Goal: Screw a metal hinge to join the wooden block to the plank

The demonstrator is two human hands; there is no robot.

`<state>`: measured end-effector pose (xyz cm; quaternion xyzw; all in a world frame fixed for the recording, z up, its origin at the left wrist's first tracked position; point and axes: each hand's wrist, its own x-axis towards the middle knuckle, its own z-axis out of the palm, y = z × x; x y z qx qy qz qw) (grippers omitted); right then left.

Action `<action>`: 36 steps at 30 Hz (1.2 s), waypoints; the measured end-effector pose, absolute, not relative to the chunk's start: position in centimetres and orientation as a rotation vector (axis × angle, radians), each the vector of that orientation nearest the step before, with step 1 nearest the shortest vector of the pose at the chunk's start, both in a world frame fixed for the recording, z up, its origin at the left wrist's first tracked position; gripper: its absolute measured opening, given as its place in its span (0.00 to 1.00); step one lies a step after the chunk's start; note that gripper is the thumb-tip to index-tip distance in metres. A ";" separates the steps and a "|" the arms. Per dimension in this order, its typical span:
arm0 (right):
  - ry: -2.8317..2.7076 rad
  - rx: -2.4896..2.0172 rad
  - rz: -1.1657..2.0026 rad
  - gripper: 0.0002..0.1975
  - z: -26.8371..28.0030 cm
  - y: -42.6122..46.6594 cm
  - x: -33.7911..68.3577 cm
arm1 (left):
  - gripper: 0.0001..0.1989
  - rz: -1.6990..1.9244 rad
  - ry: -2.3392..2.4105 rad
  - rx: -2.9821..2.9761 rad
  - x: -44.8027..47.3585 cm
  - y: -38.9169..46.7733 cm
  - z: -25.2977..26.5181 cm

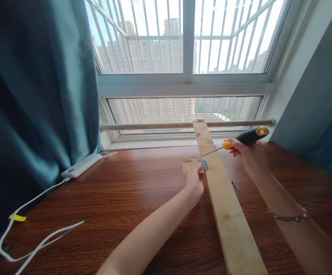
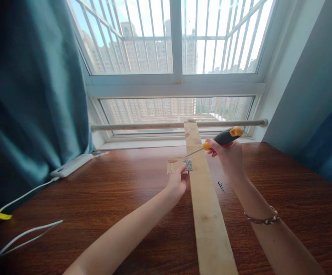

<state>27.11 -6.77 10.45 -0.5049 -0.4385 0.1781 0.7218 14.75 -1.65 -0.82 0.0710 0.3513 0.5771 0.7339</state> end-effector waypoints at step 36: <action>-1.451 -2.250 0.013 0.26 -4.7 -6.1 41.6 | 0.06 1.242 0.821 0.173 14.0 -2.8 1.4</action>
